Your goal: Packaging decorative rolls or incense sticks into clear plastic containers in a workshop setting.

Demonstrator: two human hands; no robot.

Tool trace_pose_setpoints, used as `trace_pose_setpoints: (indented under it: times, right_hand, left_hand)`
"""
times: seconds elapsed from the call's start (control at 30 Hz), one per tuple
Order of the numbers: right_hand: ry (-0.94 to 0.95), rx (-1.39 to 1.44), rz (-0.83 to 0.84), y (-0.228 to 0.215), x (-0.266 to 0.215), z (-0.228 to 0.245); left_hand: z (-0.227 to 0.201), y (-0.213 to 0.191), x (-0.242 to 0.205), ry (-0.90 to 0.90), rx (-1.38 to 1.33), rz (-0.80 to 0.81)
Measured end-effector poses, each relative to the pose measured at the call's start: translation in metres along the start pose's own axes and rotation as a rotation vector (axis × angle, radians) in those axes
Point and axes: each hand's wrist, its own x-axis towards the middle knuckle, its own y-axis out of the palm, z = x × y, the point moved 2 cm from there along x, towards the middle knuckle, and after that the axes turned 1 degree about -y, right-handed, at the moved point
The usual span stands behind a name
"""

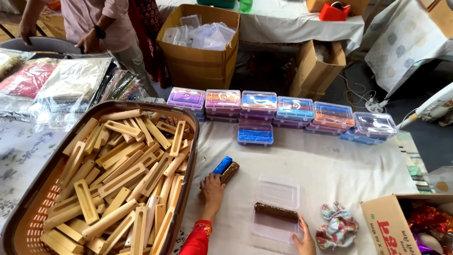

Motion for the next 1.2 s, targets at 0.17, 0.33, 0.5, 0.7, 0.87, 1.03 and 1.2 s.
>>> trace_pose_setpoints:
  times: [0.17,0.33,0.5,0.7,0.87,1.03,1.2]
  right_hand:
    - [-0.038,0.033,-0.022,-0.008,-0.011,0.017]
    - [-0.049,0.036,-0.046,-0.015,-0.022,0.038]
    - [-0.084,0.038,-0.060,-0.015,-0.020,0.035]
    - [-0.036,0.023,-0.058,-0.017,-0.022,0.043]
    - [-0.040,0.025,-0.064,-0.022,-0.025,0.059]
    - [-0.009,0.019,-0.072,-0.017,-0.025,0.057]
    - [-0.060,0.049,-0.066,-0.020,-0.026,0.058]
  left_hand:
    - [-0.005,0.013,0.002,0.043,0.027,0.100]
    - [-0.005,0.027,-0.008,0.056,-0.027,0.129]
    - [-0.009,0.023,-0.030,0.078,-0.039,0.166]
    - [-0.014,0.017,-0.053,0.058,-0.076,0.227]
    - [-0.013,0.003,-0.058,0.020,-0.219,0.117]
    - [-0.004,0.040,-0.065,-0.031,-0.249,0.256]
    - [-0.011,0.024,-0.071,0.027,-0.255,0.059]
